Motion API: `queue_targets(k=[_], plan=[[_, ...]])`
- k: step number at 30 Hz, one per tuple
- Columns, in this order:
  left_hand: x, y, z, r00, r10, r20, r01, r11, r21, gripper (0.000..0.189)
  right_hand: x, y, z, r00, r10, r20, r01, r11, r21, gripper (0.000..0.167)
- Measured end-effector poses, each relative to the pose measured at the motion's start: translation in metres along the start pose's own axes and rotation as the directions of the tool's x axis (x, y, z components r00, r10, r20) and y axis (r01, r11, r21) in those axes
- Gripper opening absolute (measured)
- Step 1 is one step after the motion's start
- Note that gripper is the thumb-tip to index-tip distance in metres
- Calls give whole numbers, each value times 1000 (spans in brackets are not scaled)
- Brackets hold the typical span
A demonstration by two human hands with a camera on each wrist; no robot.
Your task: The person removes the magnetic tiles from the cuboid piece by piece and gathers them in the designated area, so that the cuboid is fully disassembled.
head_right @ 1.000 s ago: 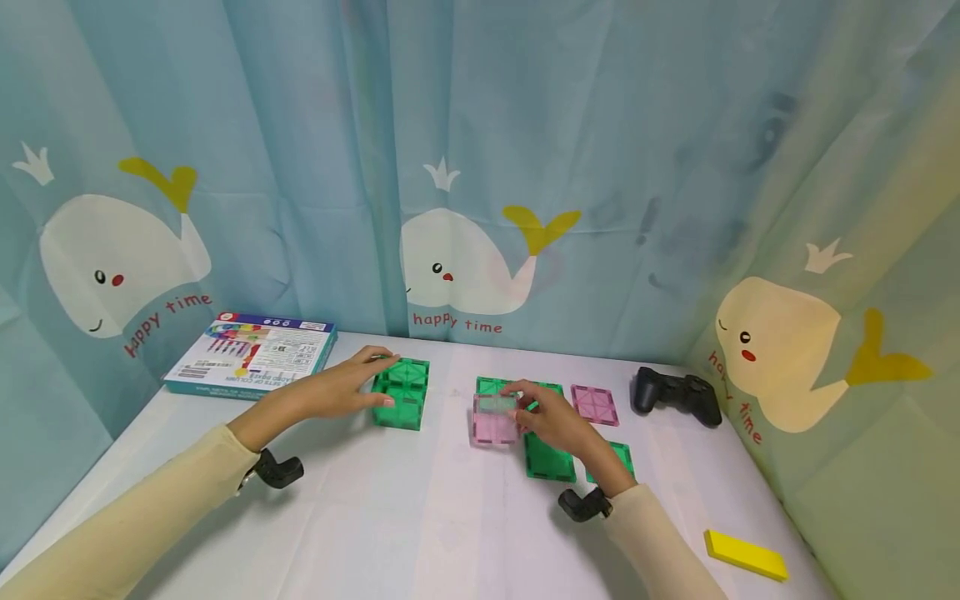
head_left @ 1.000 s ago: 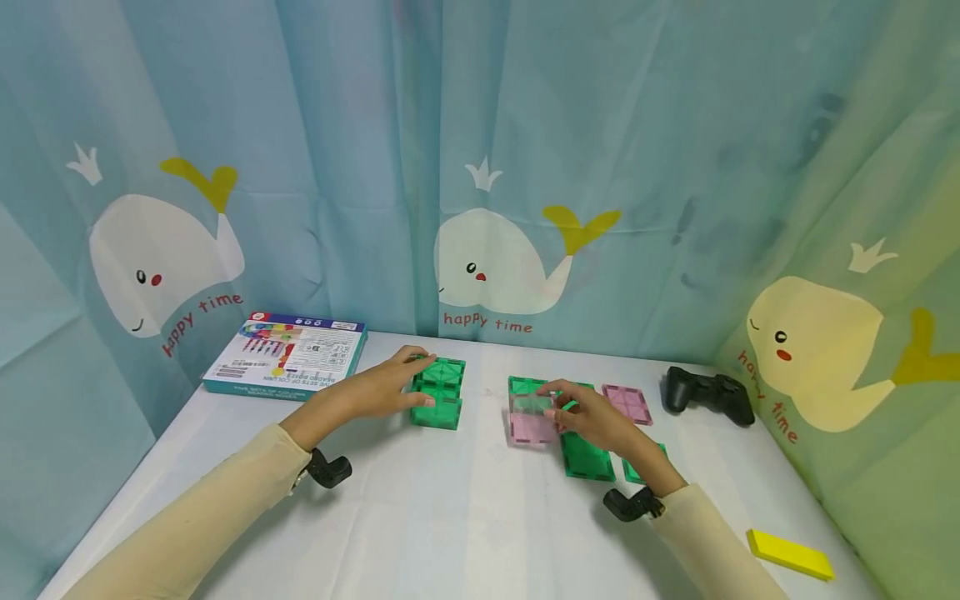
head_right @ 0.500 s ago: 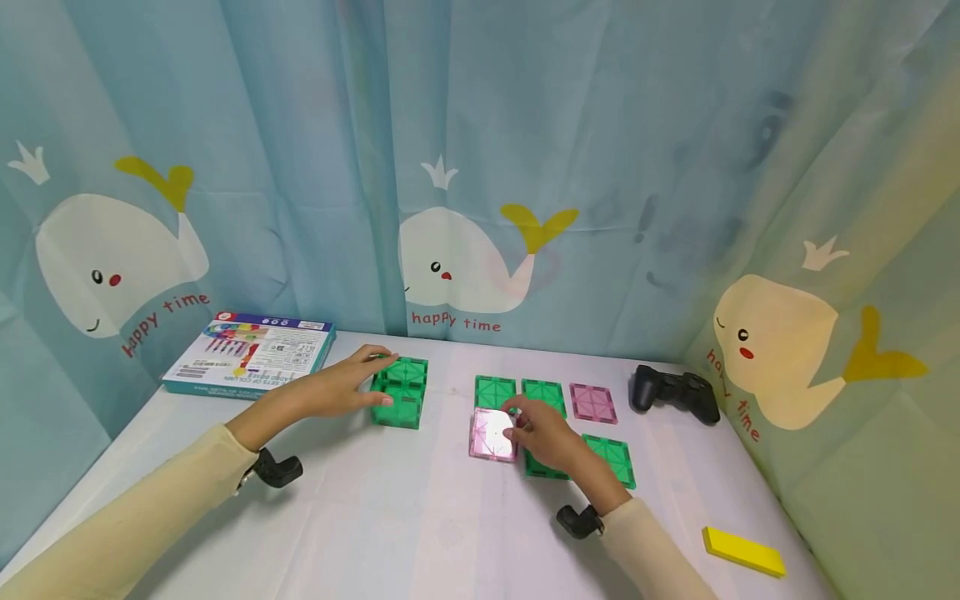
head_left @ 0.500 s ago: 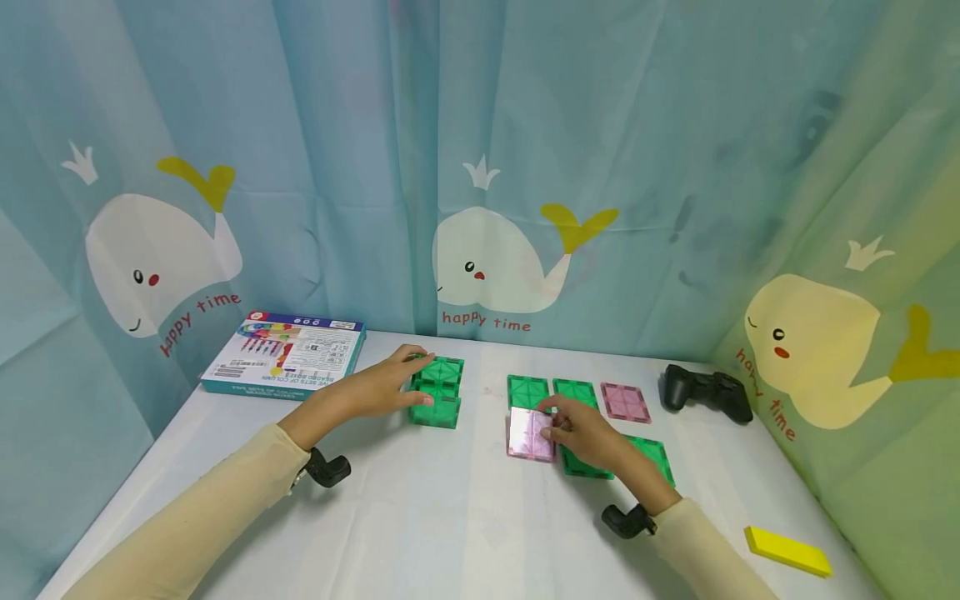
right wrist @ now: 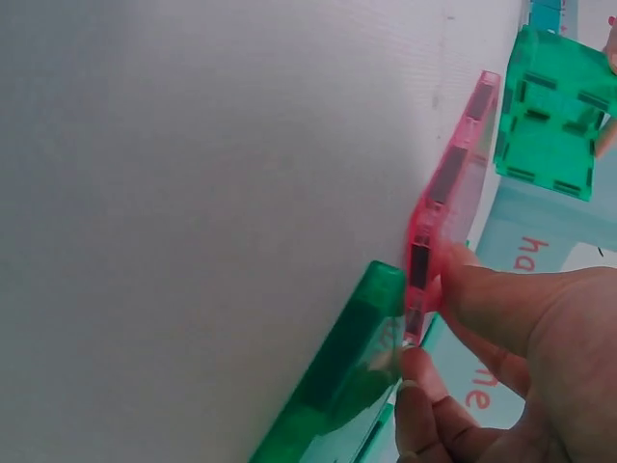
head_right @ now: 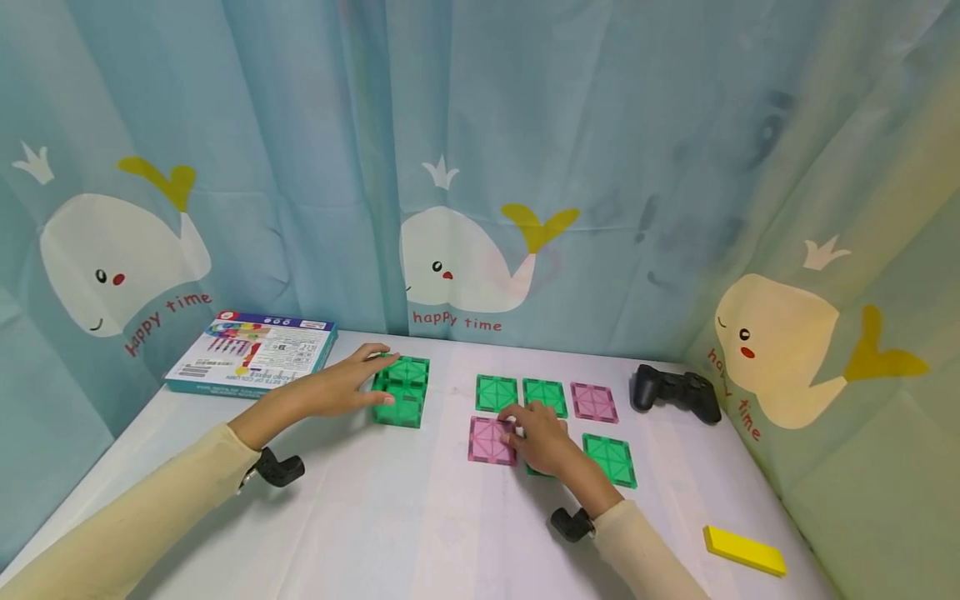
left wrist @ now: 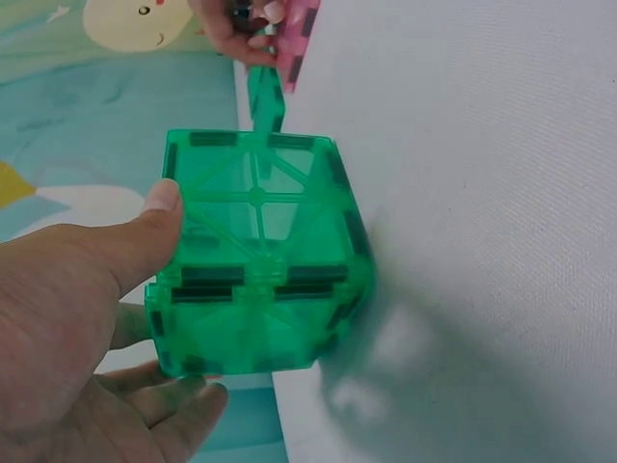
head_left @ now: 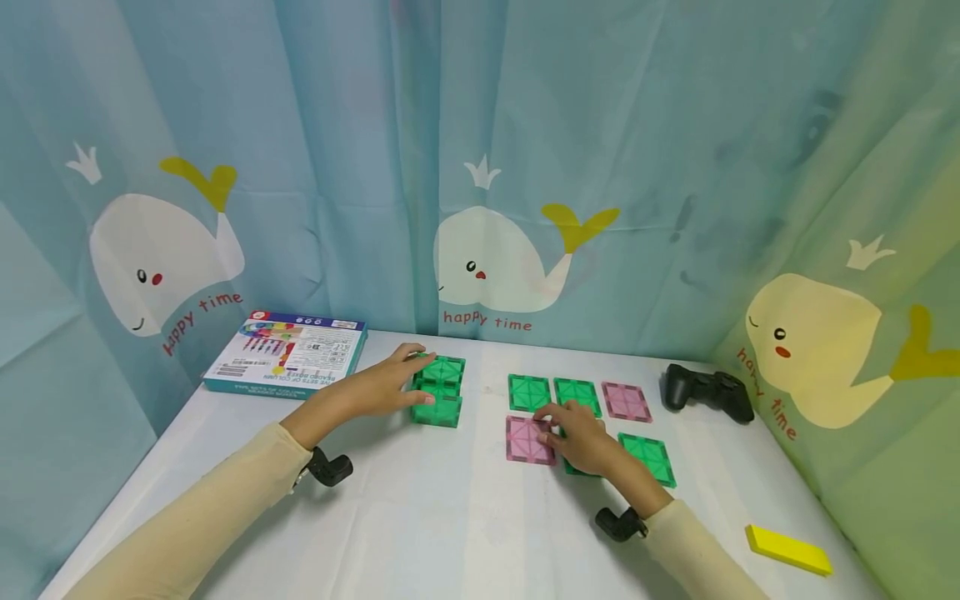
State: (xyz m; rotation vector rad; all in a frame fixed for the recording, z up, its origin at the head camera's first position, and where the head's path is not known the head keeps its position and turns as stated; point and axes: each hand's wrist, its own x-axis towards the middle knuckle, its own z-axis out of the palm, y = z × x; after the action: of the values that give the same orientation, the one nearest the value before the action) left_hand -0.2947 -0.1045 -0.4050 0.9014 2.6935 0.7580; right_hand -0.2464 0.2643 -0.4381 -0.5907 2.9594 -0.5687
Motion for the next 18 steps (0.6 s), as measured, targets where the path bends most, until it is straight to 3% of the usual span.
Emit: queue_targets(k=[8, 12, 18], plan=[[1, -1, 0, 1000, -1, 7, 0, 1000, 18, 80, 3, -2, 0, 1000, 15, 6, -15, 999, -39, 27], [2, -2, 0, 1000, -15, 13, 14, 1000, 16, 71, 2, -5, -1, 1000, 29, 5, -29, 998, -50, 26], [5, -4, 1, 998, 51, -21, -50, 998, 45, 53, 4, -13, -6, 1000, 25, -9, -25, 997, -75, 31]])
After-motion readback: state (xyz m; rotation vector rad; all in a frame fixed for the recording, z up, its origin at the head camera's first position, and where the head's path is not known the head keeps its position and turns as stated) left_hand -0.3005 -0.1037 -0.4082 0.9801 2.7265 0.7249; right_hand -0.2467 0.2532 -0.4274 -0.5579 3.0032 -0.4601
